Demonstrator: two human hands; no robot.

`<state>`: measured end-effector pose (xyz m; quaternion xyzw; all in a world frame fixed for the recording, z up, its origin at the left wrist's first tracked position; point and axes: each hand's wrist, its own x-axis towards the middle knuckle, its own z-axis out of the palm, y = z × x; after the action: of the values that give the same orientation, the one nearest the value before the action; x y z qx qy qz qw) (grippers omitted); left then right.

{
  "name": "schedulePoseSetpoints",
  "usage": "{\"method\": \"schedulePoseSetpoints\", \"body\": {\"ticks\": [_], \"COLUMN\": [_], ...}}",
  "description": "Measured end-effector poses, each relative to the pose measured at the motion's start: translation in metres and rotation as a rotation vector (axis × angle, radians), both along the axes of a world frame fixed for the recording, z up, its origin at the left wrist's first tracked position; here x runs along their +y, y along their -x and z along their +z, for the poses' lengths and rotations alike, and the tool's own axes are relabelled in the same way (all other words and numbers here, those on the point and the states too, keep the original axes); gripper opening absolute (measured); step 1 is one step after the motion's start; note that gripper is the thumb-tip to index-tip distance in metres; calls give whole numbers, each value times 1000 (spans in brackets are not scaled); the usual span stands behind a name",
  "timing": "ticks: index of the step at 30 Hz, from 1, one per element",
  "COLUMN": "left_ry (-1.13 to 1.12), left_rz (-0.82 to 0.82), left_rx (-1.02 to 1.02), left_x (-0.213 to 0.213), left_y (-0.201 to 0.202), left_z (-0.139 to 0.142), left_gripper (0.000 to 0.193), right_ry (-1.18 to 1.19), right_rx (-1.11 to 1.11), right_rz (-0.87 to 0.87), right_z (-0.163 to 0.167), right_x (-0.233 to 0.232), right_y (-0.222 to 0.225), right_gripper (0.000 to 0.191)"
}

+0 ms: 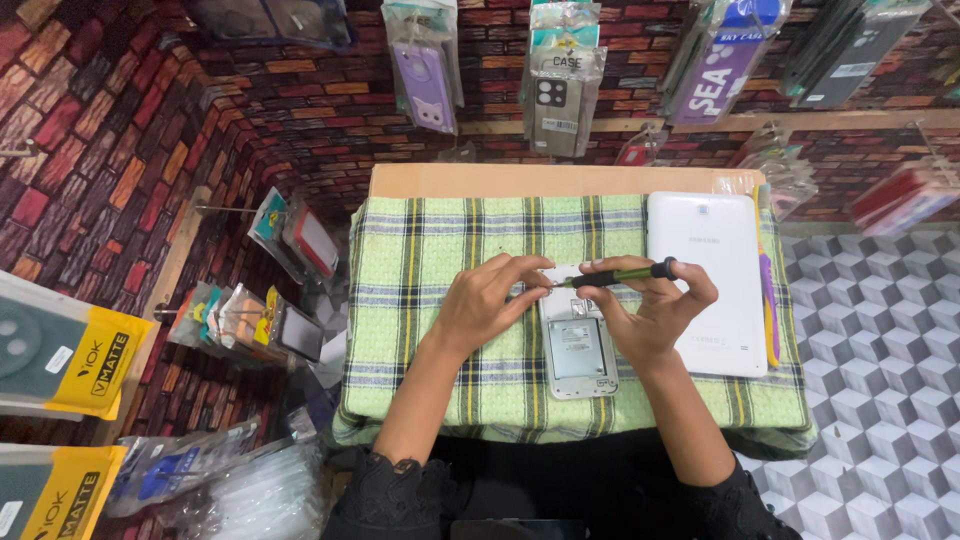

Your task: The person uses a screwdriver to remove screws from the back of a white smartphone placed on a plaid cloth. The person then uses a toothbrush to clean the camera area and other parts of the phone's back. The person continues to remove screws and clean the device throughout the clip.

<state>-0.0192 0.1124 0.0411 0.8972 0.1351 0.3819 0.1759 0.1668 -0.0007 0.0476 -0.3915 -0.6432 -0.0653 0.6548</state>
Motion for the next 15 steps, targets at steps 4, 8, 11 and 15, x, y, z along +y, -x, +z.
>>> {"method": "schedulePoseSetpoints", "body": {"ticks": [4, 8, 11, 15], "left_ry": [-4, 7, 12, 52], "left_rz": [-2, 3, 6, 8], "left_rx": [6, -1, 9, 12], "left_x": [-1, -2, -3, -3], "left_y": [0, 1, 1, 0], "left_z": [3, 5, 6, 6], "left_gripper": [38, 37, 36, 37], "right_ry": [-1, -17, 0, -16], "right_rx": [-32, -20, -16, -16], "right_rz": [-6, -1, -11, -9], "right_z": [1, 2, 3, 3], "right_x": [0, 0, -1, -2], "right_y": [0, 1, 1, 1], "right_gripper": [82, 81, 80, 81]}}
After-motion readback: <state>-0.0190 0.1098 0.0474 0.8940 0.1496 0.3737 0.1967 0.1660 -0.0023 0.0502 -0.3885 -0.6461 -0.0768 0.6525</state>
